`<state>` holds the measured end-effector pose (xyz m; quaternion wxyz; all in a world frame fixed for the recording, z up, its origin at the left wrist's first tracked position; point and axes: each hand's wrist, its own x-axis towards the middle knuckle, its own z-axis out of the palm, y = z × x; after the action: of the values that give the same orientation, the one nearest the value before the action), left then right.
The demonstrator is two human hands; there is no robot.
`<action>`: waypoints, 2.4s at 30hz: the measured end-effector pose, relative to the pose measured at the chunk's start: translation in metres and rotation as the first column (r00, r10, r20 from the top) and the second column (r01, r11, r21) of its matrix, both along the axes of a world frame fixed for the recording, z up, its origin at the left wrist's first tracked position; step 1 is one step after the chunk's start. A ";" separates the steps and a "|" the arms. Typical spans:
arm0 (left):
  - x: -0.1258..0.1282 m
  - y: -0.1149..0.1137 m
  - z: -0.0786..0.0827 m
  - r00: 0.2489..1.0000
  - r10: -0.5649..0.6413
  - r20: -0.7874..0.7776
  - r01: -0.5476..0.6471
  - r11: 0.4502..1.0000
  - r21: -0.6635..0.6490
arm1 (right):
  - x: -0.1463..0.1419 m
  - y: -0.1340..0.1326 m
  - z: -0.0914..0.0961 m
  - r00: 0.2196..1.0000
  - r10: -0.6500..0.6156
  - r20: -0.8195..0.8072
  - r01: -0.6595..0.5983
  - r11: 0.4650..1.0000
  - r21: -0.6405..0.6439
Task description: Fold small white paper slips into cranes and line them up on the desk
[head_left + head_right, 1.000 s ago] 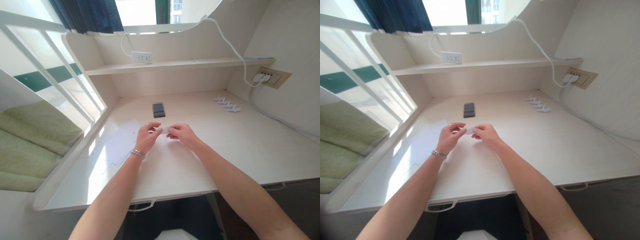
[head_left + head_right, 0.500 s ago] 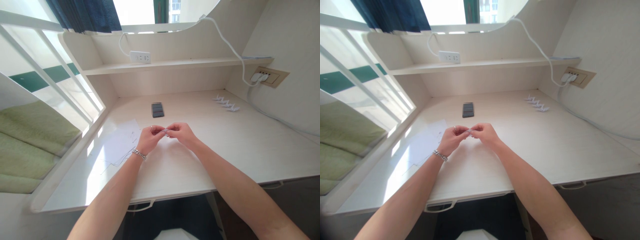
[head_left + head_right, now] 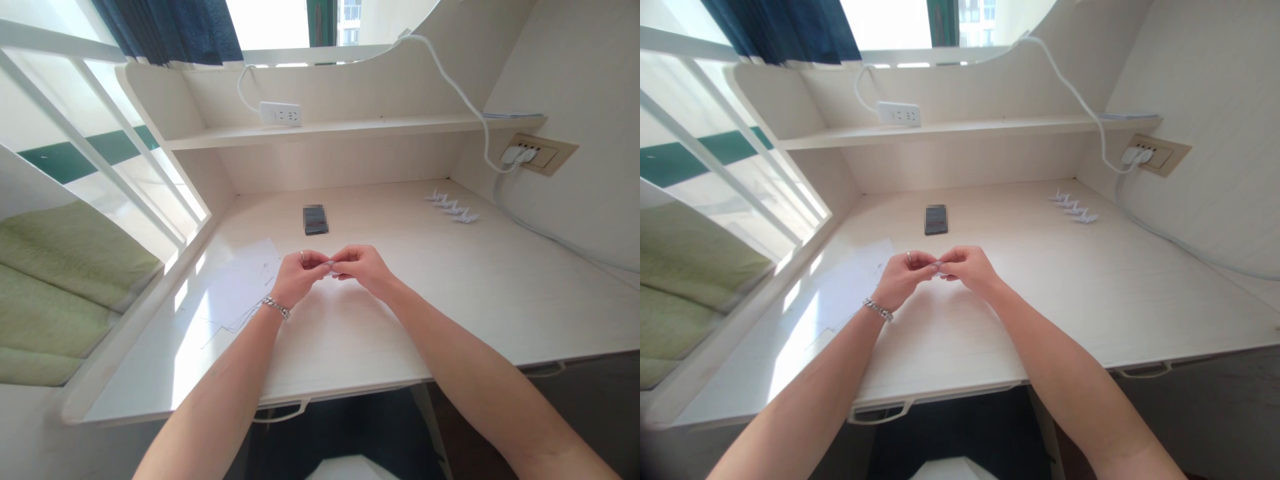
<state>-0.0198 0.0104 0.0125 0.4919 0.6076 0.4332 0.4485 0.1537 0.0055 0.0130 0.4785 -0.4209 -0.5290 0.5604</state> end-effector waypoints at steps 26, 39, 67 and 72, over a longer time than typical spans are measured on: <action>-0.002 0.001 -0.004 0.999 0.040 -0.018 -0.038 0.992 0.119 | 0.002 0.000 0.002 0.995 0.057 -0.082 -0.059 0.998 -0.023; -0.001 0.002 -0.005 0.999 0.041 0.018 -0.043 0.993 0.109 | 0.000 0.000 -0.002 0.988 -0.009 0.152 -0.018 0.985 0.174; 0.004 0.002 -0.008 0.988 0.153 -0.007 -0.148 0.964 0.222 | -0.001 -0.003 -0.001 0.919 -0.111 0.378 0.002 0.961 0.278; 0.003 0.003 -0.007 0.994 0.097 0.057 -0.105 0.983 0.150 | 0.000 -0.004 0.003 0.904 -0.127 0.408 0.008 0.960 0.281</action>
<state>-0.0163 0.0129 0.0054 0.4312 0.6093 0.4155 0.5198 0.1537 0.0012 0.0164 0.4253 -0.4803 -0.6770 0.3608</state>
